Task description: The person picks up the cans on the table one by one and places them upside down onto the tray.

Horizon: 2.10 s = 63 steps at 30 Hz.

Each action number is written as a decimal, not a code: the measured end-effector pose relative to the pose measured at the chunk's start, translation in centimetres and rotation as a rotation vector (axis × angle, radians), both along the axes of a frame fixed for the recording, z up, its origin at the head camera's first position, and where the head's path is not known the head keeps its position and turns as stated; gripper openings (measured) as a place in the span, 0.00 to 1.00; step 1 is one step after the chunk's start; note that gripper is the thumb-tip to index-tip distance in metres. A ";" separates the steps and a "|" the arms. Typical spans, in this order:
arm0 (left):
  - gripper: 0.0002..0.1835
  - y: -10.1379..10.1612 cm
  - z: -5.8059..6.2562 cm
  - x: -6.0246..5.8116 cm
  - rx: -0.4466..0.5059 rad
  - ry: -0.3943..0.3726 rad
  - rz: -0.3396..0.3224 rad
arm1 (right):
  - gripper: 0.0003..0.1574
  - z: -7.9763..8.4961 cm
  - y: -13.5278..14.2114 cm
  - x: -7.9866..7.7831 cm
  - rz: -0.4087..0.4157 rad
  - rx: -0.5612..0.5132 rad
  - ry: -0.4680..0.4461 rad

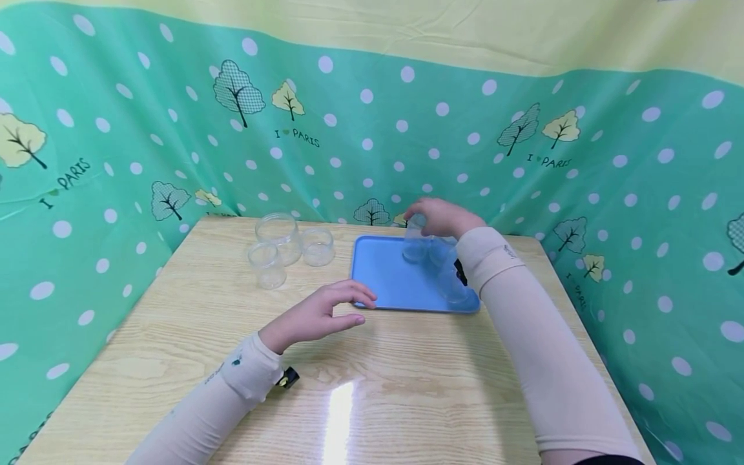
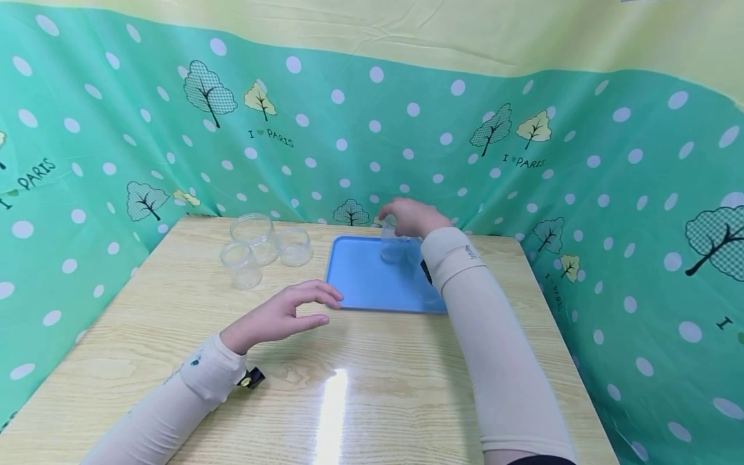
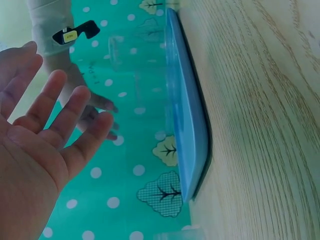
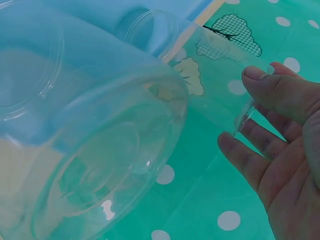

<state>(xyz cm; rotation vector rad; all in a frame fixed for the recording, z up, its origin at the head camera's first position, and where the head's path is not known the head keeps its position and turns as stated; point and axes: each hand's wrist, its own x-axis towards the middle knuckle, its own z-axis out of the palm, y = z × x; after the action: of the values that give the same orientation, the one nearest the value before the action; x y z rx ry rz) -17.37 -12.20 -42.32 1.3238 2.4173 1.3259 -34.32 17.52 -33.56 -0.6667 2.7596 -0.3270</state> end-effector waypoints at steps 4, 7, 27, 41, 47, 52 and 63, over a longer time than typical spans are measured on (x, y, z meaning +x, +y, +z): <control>0.14 0.0 -0.1 -0.1 -0.002 -0.002 -0.006 | 0.35 -0.2 0.0 -0.1 -0.004 0.010 -0.010; 0.14 0.0 -0.3 -0.2 0.000 0.004 -0.014 | 0.35 -0.2 -0.1 0.0 -0.003 0.012 -0.011; 0.13 0.0 -0.4 -0.2 -0.008 0.011 -0.016 | 0.34 -0.9 -0.7 0.0 -0.030 0.004 -0.028; 0.12 0.0 -0.4 -0.1 -0.020 0.003 -0.014 | 0.34 -1.2 -0.7 -0.1 -0.024 0.040 -0.009; 0.12 0.0 -0.5 -0.2 -0.018 0.010 -0.018 | 0.33 -1.5 -0.7 -0.2 -0.022 0.048 0.005; 0.12 0.0 -0.7 -0.3 -0.011 0.024 -0.022 | 0.32 -1.6 -0.7 -0.1 -0.026 0.045 0.012; 0.13 0.0 -0.4 0.0 -0.025 0.011 -0.020 | 0.32 -1.9 -0.8 -0.1 -0.038 0.045 0.041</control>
<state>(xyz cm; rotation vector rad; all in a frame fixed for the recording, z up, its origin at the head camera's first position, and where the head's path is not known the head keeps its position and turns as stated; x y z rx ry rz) -17.42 -12.20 -42.75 1.3494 2.4134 1.2829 -34.43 16.71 -35.46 -0.6170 2.8124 -0.2619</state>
